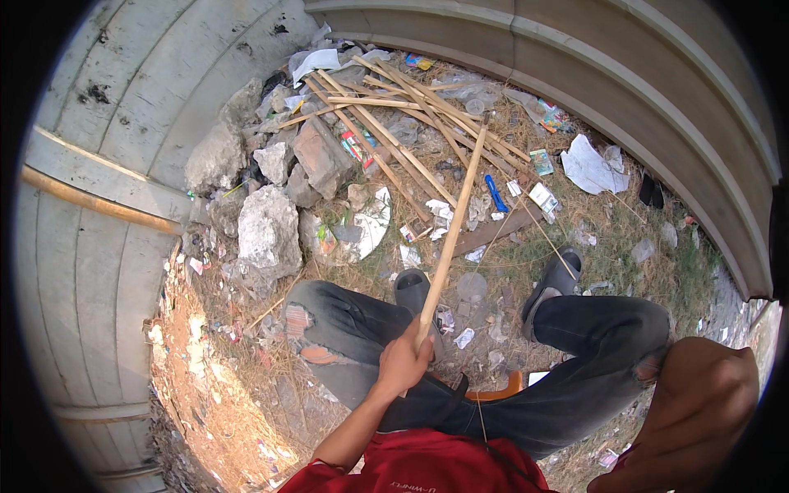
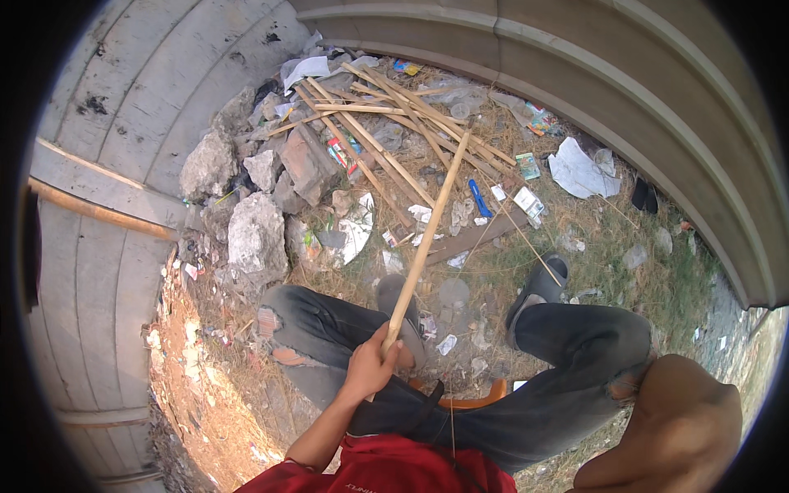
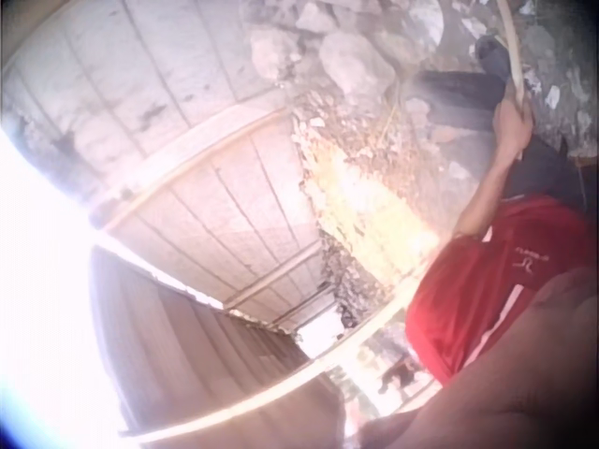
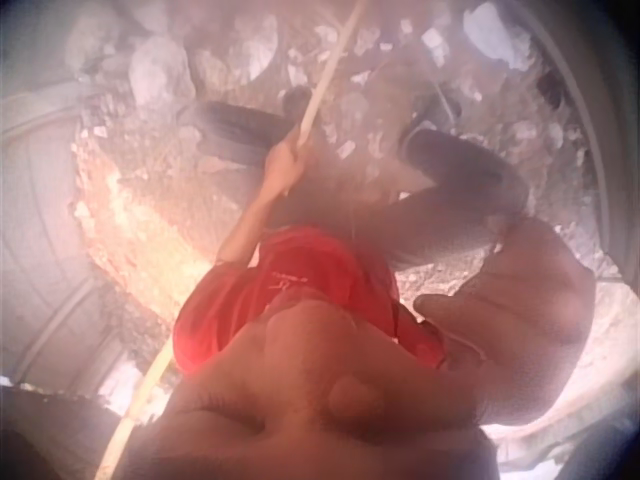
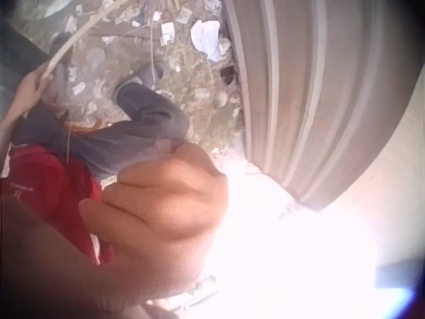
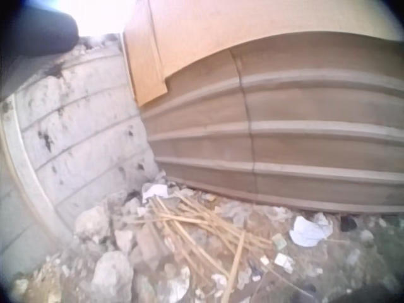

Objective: The person sits on a small stool and uses a blue utility knife to shave thin strips from a long bamboo stick. They then switch to a large machete to split the bamboo lengthwise and shave the edges. The person alternates between the two tools to refine the bamboo stick, which is held in the left hand while the right hand manipulates the tools.

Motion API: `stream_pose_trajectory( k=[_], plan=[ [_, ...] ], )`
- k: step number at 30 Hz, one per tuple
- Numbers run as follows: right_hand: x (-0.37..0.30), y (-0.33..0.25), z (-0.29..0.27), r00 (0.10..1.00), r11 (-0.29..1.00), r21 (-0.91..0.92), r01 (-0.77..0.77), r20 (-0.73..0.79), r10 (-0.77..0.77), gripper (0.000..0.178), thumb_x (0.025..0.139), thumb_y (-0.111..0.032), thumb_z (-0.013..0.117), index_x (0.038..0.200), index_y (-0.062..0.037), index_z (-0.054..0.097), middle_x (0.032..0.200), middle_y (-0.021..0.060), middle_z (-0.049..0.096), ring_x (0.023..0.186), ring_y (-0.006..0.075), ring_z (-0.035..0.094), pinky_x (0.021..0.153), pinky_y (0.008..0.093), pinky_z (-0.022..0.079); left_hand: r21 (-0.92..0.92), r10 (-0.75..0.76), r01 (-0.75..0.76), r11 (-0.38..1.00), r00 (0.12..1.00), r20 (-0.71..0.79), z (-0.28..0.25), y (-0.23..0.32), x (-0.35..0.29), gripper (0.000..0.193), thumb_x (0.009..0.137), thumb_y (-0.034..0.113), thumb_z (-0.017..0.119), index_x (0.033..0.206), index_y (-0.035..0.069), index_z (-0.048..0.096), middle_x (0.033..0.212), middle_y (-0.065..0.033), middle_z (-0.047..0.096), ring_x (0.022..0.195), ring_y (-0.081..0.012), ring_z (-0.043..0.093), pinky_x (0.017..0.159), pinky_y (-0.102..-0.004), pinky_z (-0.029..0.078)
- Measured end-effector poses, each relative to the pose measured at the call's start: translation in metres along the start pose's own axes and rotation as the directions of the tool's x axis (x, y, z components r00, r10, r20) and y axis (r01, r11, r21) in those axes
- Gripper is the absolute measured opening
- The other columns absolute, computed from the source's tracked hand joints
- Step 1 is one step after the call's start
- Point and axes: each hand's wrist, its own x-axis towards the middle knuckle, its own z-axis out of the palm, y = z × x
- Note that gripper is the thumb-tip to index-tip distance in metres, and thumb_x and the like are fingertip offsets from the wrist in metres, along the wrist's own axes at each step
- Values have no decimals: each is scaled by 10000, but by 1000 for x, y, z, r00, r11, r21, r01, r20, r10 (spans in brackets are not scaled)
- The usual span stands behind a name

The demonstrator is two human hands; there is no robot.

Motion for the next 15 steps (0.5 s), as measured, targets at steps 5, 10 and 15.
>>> stream_pose_trajectory(
  k=[5, 10, 15],
  plan=[
    [-5, 7, -1, 997, 991, 108, 76, -23, -74, 351, 644, -300, 860, 916, -120, 732, 843, 41, 614, 637, 175, 494, 498, 287, 353, -40, -21, 21, 999, 1000, 6, -3, 4, -2, 533, 968, 325, 583, 1395, 14, 513, 987, -279, 692, 980, -466, 658, 853, -493, 515],
    [-14, 64, -21, 703, 739, 145, 658, 234, -671, 316, 856, -62, 653, 1136, 85, 636, 1119, 261, 646, 768, 236, 690, 611, 270, 553, -11, -5, 5, 1000, 1000, 7, -3, 6, -1, 545, 965, 335, 586, 1396, 10, 513, 996, -284, 692, 982, -462, 660, 855, -490, 517],
    [-4, 13, 1, 984, 975, 133, 176, -18, -175, 235, 752, -306, 833, 962, -237, 755, 821, -4, 644, 588, 149, 489, 494, 286, 350, 28, -26, 25, 999, 1000, 5, 0, -1, -1, 543, 964, 337, 588, 1394, 13, 519, 1001, -282, 692, 993, -461, 657, 862, -487, 517]
  ],
)
